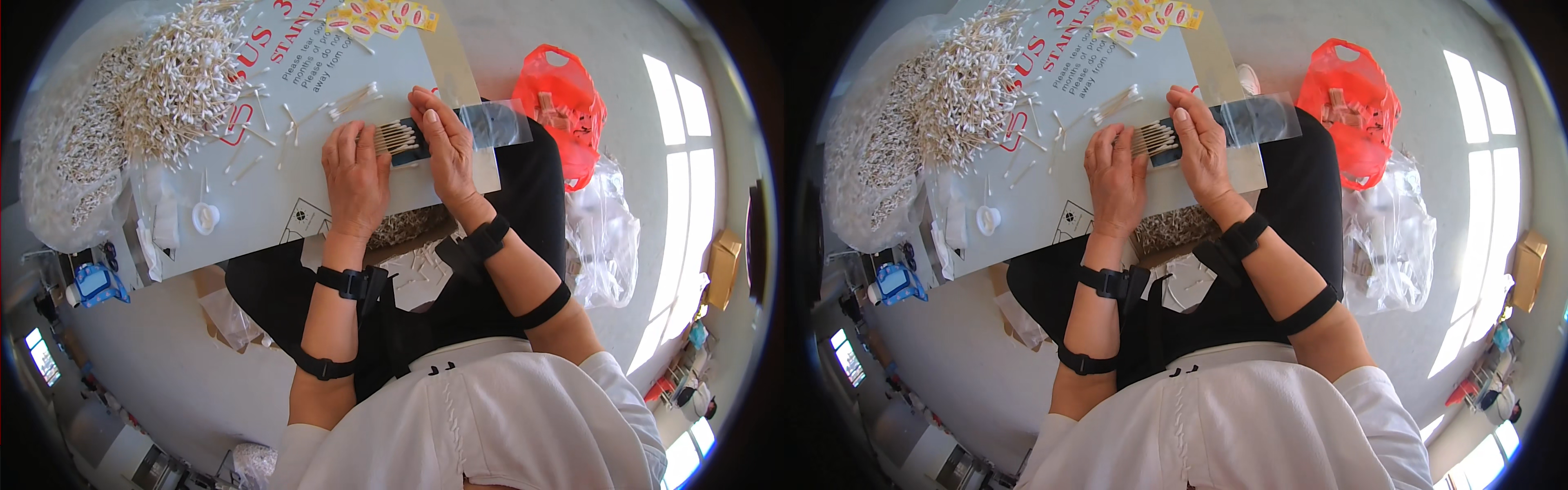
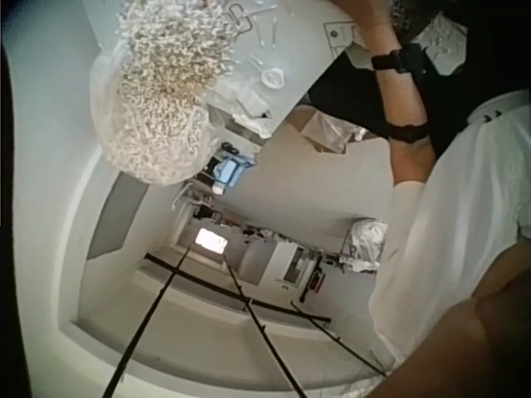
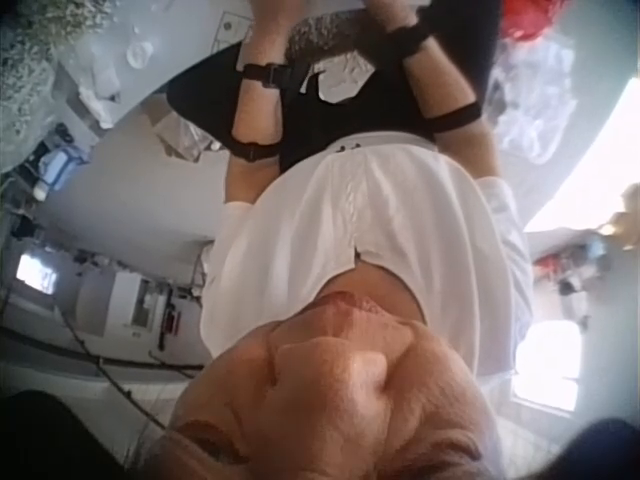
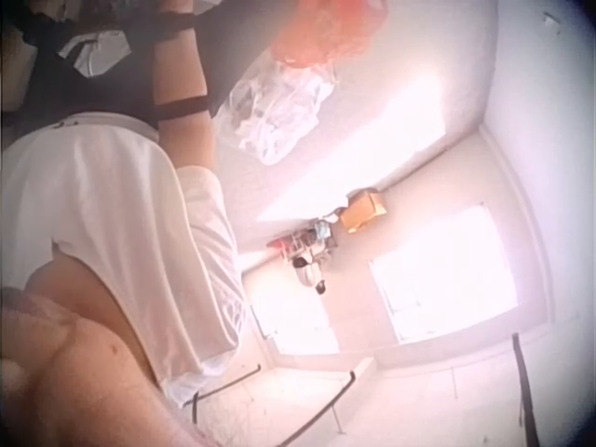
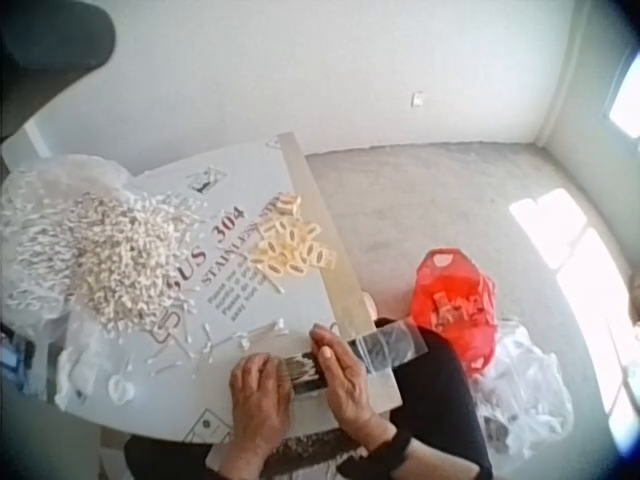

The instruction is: Counting cotton swabs and placing them into a plastic pouch.

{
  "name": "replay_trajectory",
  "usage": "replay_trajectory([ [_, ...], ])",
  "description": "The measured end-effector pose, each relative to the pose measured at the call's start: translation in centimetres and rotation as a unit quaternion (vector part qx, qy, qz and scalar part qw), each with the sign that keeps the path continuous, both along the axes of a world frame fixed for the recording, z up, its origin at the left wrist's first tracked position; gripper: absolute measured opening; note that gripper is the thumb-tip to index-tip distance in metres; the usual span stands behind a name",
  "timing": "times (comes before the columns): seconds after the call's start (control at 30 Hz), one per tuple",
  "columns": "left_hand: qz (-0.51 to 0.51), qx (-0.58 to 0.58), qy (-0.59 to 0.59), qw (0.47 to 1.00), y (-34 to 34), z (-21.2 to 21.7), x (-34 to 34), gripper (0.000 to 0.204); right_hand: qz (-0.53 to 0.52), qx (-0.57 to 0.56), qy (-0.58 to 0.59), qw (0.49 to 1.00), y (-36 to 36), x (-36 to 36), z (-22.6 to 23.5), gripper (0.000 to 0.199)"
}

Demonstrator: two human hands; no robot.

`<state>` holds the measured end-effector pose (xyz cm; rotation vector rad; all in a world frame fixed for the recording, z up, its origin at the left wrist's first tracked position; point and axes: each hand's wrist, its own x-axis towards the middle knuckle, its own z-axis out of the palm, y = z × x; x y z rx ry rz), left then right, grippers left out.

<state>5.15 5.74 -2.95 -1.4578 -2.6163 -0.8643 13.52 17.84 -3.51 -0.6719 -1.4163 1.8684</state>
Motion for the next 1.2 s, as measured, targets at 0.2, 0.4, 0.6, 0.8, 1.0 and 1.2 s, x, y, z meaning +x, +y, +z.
replay_trajectory([
  [0.2,0.058,0.281,-0.273,0.918,1.0,-0.4,0.0,0.047,-0.011,0.014,0.016,1.0,-0.5,-0.8,-0.2,0.038],
  [0.4,0.091,0.365,-0.384,0.843,2.6,-0.9,1.1,0.049,-0.011,0.072,-0.014,0.997,-1.1,-1.5,-0.6,0.038],
  [0.6,0.092,0.327,-0.298,0.892,0.8,-0.6,0.2,0.039,-0.026,-0.047,0.04,0.998,0.0,-0.8,-0.5,0.034],
  [0.8,0.075,0.124,-0.019,0.989,0.9,0.6,-2.5,0.037,0.0,0.005,-0.075,0.997,2.0,0.3,-0.6,0.016],
  [1.0,0.04,0.023,0.054,0.997,3.4,0.7,-4.1,0.022,-0.045,0.064,-0.093,0.993,1.5,0.4,-1.4,0.012],
  [1.2,0.002,0.01,0.068,0.998,3.5,0.3,-4.1,0.011,-0.026,0.064,-0.109,0.992,1.8,0.0,0.1,0.01],
])
